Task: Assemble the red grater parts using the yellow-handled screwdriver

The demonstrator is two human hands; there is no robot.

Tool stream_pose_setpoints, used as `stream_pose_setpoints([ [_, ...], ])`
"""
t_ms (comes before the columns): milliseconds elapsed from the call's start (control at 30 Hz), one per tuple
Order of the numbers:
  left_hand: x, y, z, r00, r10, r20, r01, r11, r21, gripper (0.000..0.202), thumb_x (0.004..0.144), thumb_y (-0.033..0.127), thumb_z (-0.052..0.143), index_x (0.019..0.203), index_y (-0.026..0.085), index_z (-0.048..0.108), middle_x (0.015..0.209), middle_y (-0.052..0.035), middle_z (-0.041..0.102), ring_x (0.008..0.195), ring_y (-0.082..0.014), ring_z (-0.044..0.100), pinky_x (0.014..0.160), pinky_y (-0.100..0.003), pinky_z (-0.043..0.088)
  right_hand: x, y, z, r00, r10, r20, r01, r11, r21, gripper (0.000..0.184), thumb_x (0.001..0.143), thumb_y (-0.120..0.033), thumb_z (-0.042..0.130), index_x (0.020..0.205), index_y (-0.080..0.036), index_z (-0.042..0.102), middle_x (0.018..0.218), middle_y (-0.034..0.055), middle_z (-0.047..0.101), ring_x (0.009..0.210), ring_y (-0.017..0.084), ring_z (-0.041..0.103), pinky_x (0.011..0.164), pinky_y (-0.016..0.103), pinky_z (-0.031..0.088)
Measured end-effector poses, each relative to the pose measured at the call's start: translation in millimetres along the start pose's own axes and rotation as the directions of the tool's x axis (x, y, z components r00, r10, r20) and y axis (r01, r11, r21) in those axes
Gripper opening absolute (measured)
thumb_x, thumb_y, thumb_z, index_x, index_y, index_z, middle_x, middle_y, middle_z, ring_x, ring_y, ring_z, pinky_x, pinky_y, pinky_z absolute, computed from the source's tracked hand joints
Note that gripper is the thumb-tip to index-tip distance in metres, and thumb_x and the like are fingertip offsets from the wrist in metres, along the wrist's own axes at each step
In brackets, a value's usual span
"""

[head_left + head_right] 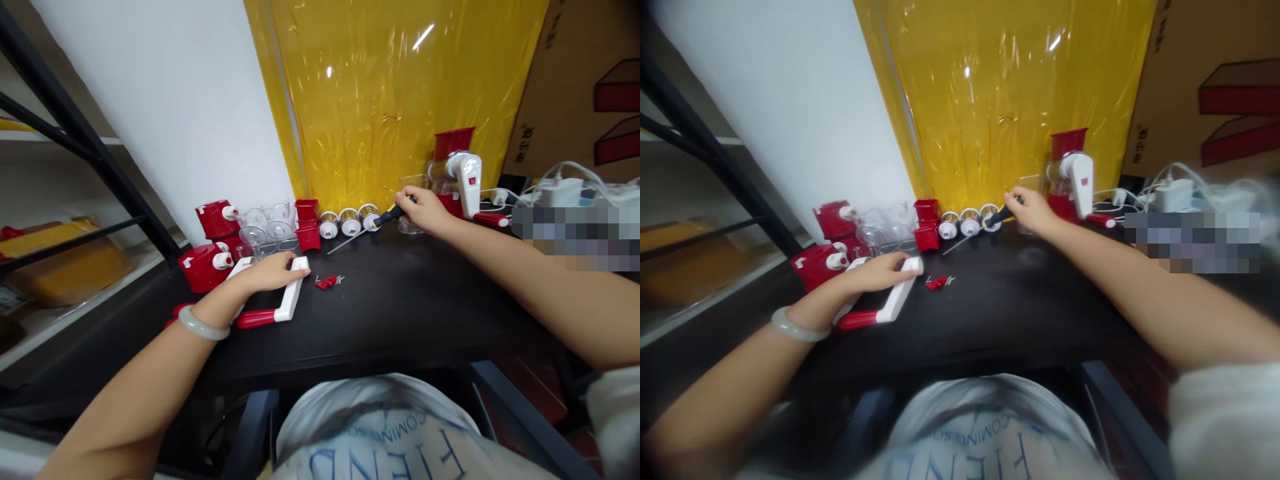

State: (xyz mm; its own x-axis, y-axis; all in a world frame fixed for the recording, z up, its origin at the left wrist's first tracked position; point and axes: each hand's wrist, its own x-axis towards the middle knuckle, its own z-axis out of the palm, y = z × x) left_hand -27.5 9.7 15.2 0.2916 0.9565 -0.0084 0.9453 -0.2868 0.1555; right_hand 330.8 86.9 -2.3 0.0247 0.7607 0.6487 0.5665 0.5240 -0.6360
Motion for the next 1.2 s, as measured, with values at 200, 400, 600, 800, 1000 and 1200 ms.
stream_pose_setpoints([
  [200,1,-3,0.0,0.999,0.031,-0.009,-0.031,0.999,-0.032,0.053,0.085,0.054,0.043,0.112,0.014,0.064,0.123,-0.0165,0.070,0.109,-0.0316,0.066,0.099,-0.043,0.049,-1,5,3,0.994,0.056,0.090,-0.051,0.997,-0.057,0.045,0.089,-0.064,0.052,0.077,-0.021,0.056,0.055,-0.0019,0.052,0.052,0.014,0.047,0.055,0.027,0.034],
  [400,-3,0,-1.9,0.995,0.041,-0.091,-0.053,0.990,-0.133,0.049,0.091,0.058,0.035,0.101,0.018,0.061,0.109,-0.0131,0.072,0.099,-0.0288,0.067,0.091,-0.041,0.051,0,13,-3,0.879,0.056,0.474,-0.050,0.998,-0.026,0.051,0.081,-0.068,0.061,0.095,-0.019,0.060,0.067,0.0007,0.064,0.057,0.016,0.060,0.059,0.028,0.044],
  [600,-14,10,-7.0,0.996,0.073,0.052,-0.067,0.992,-0.105,0.067,0.086,0.076,0.045,0.113,0.017,0.060,0.120,-0.0149,0.070,0.105,-0.0305,0.066,0.092,-0.040,0.048,-2,17,-3,0.780,0.000,0.626,0.209,0.943,-0.260,0.044,0.076,-0.053,0.073,0.101,-0.017,0.067,0.100,0.0108,0.073,0.089,0.024,0.068,0.077,0.032,0.048],
  [800,-16,8,-7.9,0.988,0.114,0.107,-0.108,0.993,-0.055,0.057,0.080,0.054,0.061,0.123,0.017,0.055,0.122,-0.0138,0.067,0.106,-0.0307,0.066,0.090,-0.039,0.049,-6,18,5,0.707,0.023,0.707,0.337,0.868,-0.366,0.035,0.081,-0.045,0.069,0.100,-0.016,0.065,0.100,0.0119,0.072,0.087,0.024,0.066,0.075,0.032,0.045],
  [1000,-20,13,-8.1,0.989,0.129,0.079,-0.121,0.988,-0.096,0.036,0.078,0.035,0.057,0.112,0.021,0.053,0.113,-0.0094,0.068,0.100,-0.0286,0.066,0.086,-0.039,0.049,-7,23,9,0.687,0.003,0.726,0.373,0.856,-0.357,0.030,0.086,-0.042,0.065,0.101,-0.016,0.062,0.101,0.0128,0.070,0.088,0.024,0.065,0.077,0.032,0.047],
  [1200,-28,16,-17.2,0.989,0.147,-0.008,-0.145,0.963,-0.228,0.037,0.082,0.039,0.058,0.113,0.022,0.044,0.098,-0.0051,0.066,0.087,-0.0262,0.066,0.076,-0.037,0.049,-10,9,7,0.744,-0.147,0.651,0.443,0.839,-0.316,0.033,0.089,-0.041,0.063,0.108,-0.014,0.063,0.108,0.0171,0.067,0.097,0.028,0.063,0.086,0.039,0.049],
])
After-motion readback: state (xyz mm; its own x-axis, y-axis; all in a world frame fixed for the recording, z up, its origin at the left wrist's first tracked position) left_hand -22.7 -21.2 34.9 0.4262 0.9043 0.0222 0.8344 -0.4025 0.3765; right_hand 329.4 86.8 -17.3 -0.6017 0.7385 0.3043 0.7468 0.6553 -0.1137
